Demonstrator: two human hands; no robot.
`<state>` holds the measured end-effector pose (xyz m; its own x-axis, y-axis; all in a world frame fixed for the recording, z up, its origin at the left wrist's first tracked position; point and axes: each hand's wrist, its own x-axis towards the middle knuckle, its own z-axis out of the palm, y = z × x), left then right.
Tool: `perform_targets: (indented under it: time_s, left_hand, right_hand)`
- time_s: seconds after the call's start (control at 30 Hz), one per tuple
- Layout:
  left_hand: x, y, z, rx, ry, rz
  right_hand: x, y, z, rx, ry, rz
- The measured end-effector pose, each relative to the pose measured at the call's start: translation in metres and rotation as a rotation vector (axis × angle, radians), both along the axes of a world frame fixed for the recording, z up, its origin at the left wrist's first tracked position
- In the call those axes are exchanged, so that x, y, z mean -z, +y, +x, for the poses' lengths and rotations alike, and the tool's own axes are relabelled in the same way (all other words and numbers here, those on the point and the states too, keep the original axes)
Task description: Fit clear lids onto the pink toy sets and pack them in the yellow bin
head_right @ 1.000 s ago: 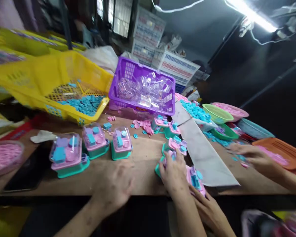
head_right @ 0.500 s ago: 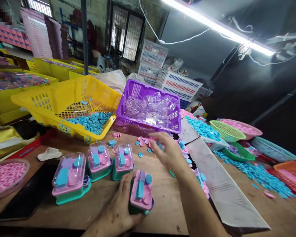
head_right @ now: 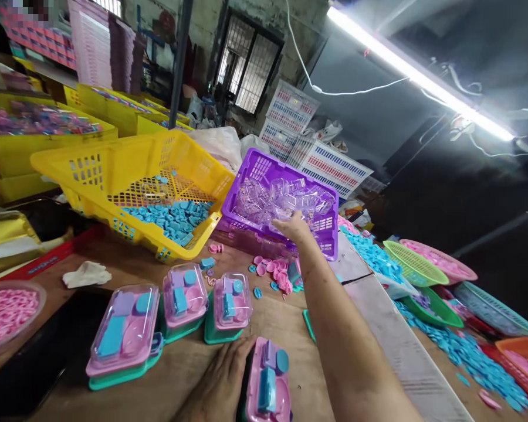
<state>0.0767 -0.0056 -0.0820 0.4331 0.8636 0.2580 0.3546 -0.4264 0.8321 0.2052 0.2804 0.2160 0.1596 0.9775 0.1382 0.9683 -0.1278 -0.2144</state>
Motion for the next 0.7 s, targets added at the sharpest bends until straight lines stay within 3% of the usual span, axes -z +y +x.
perform_targets:
  time_s: [0.17, 0.3, 0.47, 0.7]
  left_hand:
    - [-0.03, -0.006, -0.036, 0.148, -0.066, 0.014]
    - [-0.04, -0.008, -0.045, 0.138, -0.12, 0.016]
    - [-0.043, -0.009, -0.039, 0.097, -0.162, 0.01]
    - [-0.08, -0.015, -0.055, 0.1, -0.164, -0.027]
  right_hand:
    - [-0.027, 0.006, 0.002, -0.036, -0.008, -0.081]
    - [-0.043, 0.003, 0.003, -0.059, 0.009, -0.101]
    - [-0.042, -0.006, 0.003, -0.017, -0.002, -0.001]
    - [-0.04, -0.014, 0.0, -0.081, 0.109, -0.188]
